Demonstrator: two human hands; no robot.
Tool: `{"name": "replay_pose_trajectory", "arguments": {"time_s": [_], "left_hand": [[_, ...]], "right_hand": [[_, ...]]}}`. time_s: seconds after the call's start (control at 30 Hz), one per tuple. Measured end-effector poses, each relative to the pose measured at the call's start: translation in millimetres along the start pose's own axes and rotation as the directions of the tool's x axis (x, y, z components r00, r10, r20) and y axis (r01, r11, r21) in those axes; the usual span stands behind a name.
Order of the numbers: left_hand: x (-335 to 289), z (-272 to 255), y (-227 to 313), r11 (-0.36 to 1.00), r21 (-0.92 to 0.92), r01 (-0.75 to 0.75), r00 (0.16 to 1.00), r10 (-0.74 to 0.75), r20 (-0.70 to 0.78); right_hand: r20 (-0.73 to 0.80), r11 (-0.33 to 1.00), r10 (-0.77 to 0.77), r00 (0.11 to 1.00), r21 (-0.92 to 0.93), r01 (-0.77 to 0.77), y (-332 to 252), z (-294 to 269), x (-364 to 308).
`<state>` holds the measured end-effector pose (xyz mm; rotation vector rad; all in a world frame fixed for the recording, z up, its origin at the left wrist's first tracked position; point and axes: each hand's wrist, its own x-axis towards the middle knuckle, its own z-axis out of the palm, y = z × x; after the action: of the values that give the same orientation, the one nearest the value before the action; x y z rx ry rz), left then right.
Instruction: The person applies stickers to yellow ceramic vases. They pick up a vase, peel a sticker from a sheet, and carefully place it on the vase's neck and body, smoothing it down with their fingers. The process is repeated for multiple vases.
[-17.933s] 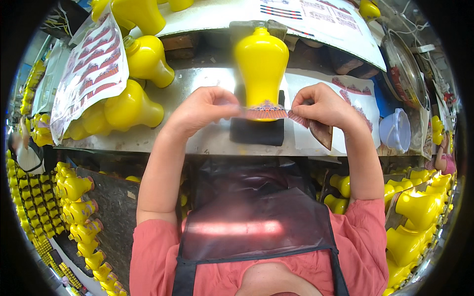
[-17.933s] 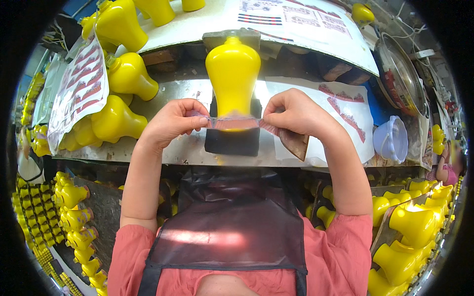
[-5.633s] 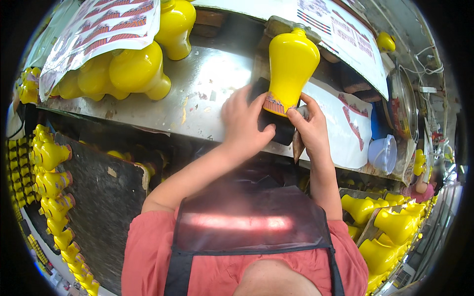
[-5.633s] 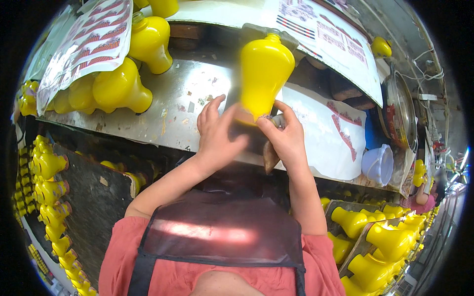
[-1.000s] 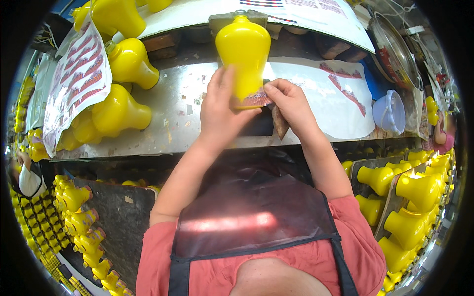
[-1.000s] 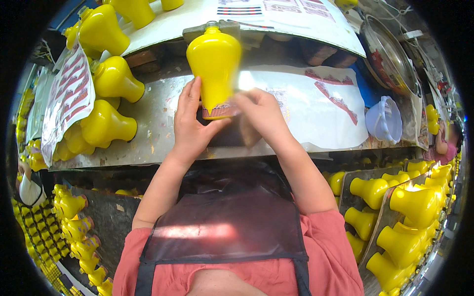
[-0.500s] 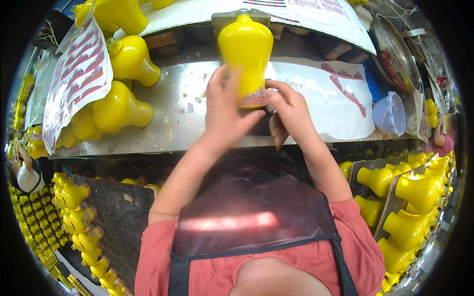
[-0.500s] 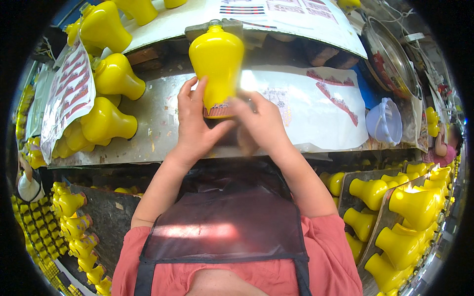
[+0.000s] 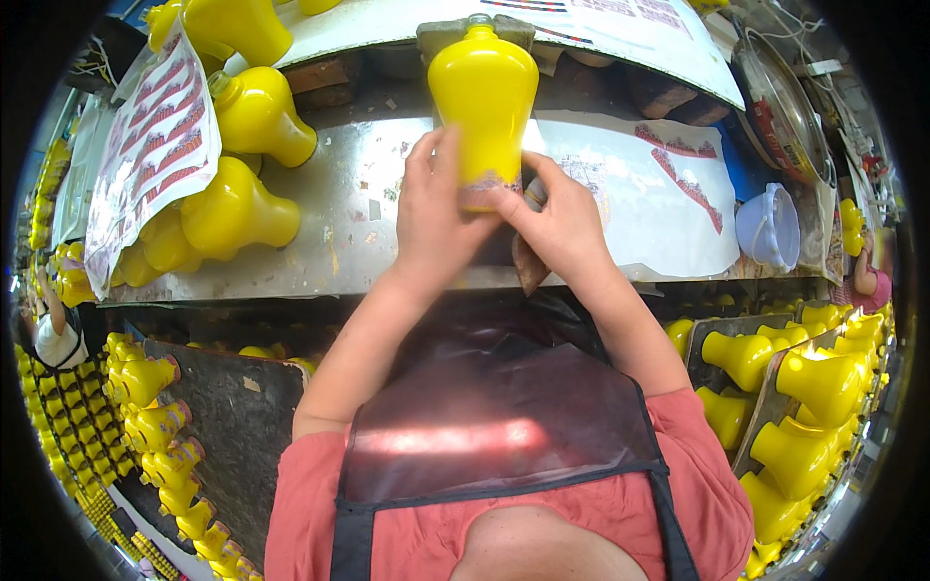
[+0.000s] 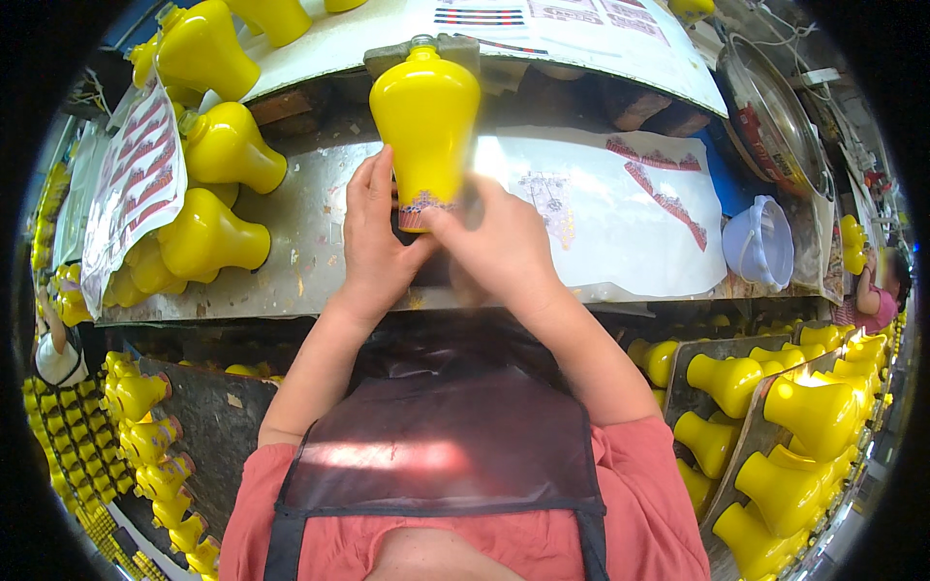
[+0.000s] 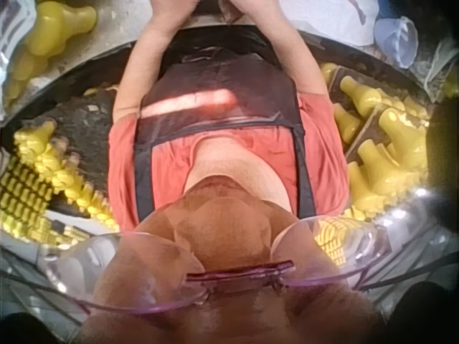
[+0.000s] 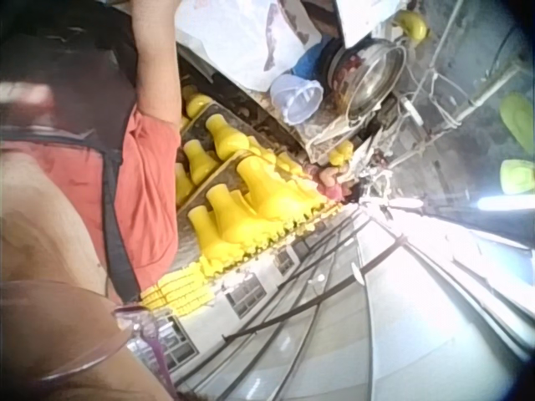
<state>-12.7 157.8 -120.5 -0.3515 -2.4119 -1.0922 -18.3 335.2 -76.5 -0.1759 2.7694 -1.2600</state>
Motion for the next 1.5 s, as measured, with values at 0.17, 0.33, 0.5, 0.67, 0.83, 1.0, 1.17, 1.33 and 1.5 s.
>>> {"name": "replay_pose_trajectory", "arguments": {"time_s": [0.17,0.33,0.5,0.67,0.83,1.0,1.17,1.33,1.5], "left_hand": [[1,-3,-7,0.997,-0.07,0.012,0.997,-0.006,0.078],[-5,-13,-16,0.934,-0.335,0.126,0.977,-0.058,0.206],[-1,-9,-16,0.881,-0.385,0.274,0.948,-0.179,0.265],[-2,0,-10,0.952,-0.268,0.149,0.981,-0.108,0.161],[-2,4,-8,0.966,-0.206,0.155,0.981,-0.125,0.149],[-1,5,-6,0.974,-0.178,0.141,0.984,-0.118,0.133],[-1,5,-5,0.973,-0.189,0.136,0.985,-0.113,0.127],[-2,7,-5,0.977,-0.171,0.13,0.986,-0.11,0.123],[-4,3,-9,0.927,-0.28,0.248,0.963,-0.205,0.172]], "right_hand": [[0.207,0.845,0.184,0.961,0.465,-0.262,7,-10,1],[0.144,0.885,0.095,0.985,0.441,-0.149,15,-6,0],[0.14,0.907,0.044,0.989,0.408,-0.098,14,-4,5],[0.13,0.946,0.05,0.99,0.313,-0.088,12,-2,7],[0.079,0.957,0.007,0.997,0.287,-0.029,14,1,9],[0.102,0.96,0.02,0.995,0.275,-0.048,13,-1,11],[0.103,0.971,-0.001,0.995,0.238,-0.024,14,-2,11],[0.1,0.964,0.004,0.995,0.263,-0.03,13,1,12],[0.155,0.943,0.03,0.988,0.325,-0.079,12,-8,11]]}}
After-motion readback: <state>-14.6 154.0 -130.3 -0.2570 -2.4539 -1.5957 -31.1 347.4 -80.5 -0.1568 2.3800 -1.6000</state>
